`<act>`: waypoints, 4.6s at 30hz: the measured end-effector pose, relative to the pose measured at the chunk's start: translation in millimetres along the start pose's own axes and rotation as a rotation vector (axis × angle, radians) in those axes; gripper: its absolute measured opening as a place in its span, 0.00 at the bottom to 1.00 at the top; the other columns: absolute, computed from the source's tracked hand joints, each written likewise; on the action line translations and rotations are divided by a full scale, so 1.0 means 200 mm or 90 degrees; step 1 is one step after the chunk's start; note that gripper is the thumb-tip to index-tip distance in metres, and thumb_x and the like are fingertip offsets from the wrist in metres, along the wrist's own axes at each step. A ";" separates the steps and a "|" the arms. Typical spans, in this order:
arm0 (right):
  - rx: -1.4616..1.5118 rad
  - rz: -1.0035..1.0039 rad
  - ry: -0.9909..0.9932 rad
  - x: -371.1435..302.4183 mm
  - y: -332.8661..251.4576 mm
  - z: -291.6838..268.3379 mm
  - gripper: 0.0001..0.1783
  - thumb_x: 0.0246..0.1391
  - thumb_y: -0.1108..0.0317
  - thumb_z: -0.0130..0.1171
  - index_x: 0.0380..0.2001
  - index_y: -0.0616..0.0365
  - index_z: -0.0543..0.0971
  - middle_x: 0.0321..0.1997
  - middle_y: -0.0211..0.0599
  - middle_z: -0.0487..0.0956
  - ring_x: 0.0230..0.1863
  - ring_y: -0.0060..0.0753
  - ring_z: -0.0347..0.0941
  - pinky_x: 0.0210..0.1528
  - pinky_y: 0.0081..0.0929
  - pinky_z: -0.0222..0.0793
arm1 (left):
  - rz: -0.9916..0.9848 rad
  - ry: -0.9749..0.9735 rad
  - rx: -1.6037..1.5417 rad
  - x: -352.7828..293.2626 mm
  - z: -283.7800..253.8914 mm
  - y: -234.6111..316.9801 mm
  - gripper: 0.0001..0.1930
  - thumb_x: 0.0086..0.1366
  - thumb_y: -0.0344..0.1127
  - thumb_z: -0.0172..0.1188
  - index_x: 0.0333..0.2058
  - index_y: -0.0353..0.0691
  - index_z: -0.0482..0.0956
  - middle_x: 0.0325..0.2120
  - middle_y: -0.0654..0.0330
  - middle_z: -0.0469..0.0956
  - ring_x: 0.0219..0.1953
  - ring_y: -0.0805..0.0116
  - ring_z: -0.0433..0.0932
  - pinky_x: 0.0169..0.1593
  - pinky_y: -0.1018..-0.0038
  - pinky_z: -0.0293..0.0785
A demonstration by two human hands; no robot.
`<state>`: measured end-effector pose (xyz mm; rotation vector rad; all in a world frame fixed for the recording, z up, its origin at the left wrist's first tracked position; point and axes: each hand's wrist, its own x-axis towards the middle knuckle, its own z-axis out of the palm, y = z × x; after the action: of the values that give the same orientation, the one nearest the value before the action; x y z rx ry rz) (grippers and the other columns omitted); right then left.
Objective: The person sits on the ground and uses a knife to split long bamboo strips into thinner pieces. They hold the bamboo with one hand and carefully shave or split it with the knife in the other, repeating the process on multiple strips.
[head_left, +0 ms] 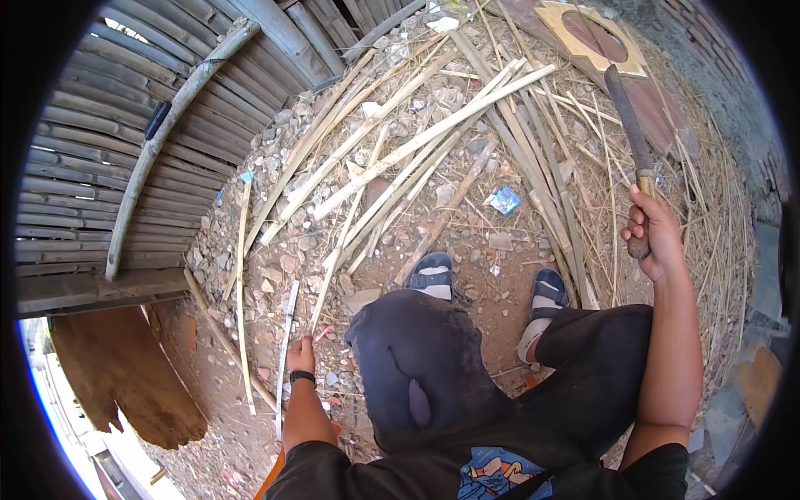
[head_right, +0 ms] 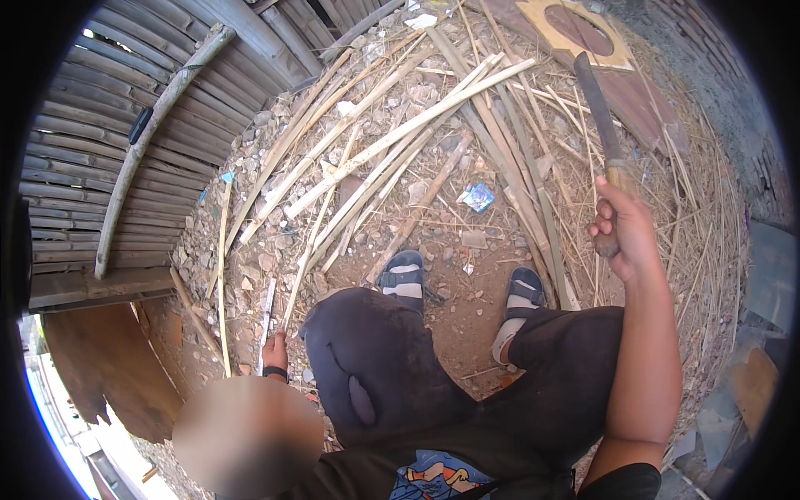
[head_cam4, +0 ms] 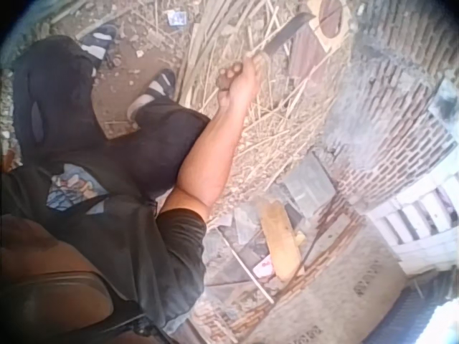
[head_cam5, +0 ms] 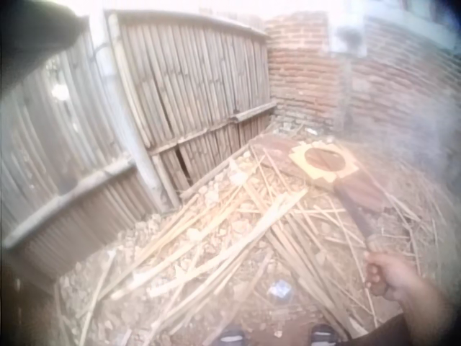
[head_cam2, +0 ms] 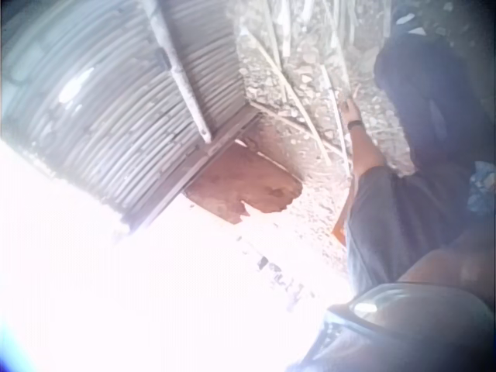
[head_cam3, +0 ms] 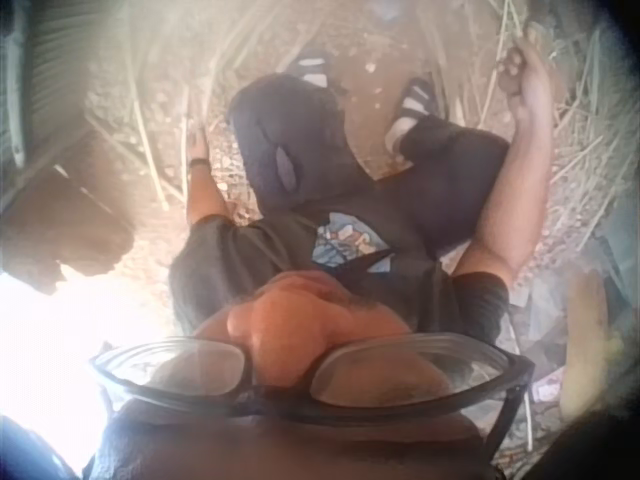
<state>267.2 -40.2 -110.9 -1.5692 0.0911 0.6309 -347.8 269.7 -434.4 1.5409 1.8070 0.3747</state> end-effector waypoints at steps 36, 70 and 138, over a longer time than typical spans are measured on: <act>0.055 -0.005 0.018 -0.03 -0.07 -0.12 0.20 0.59 0.64 0.64 0.44 0.59 0.65 0.19 0.22 0.64 0.16 0.15 0.60 0.22 0.20 0.64 | 0.733 -0.350 0.367 0.23 1.49 1.82 0.25 0.64 0.39 0.59 0.56 0.31 0.71 0.54 0.41 0.73 0.57 0.44 0.71 0.62 0.59 0.67; 0.056 -0.095 -0.006 -0.07 -0.13 -0.24 0.16 0.56 0.63 0.65 0.38 0.57 0.69 0.19 0.22 0.66 0.17 0.16 0.61 0.24 0.22 0.65 | 0.803 -0.172 0.100 -0.16 0.88 2.52 0.09 0.58 0.28 0.66 0.37 0.33 0.78 0.32 0.49 0.75 0.34 0.53 0.76 0.41 0.64 0.73; -0.298 -0.262 -0.146 -0.18 0.88 0.87 0.17 0.51 0.62 0.65 0.39 0.62 0.75 0.22 0.49 0.78 0.26 0.50 0.78 0.30 0.40 0.71 | 0.796 -0.245 -0.834 -0.87 -0.55 2.79 0.41 0.56 0.82 0.44 0.34 0.43 0.70 0.18 0.68 0.61 0.18 0.76 0.58 0.25 0.78 0.55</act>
<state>104.0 91.0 -246.6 -1.8757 -0.5748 0.5203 -8.6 266.3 55.6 1.2978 -0.0996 1.3460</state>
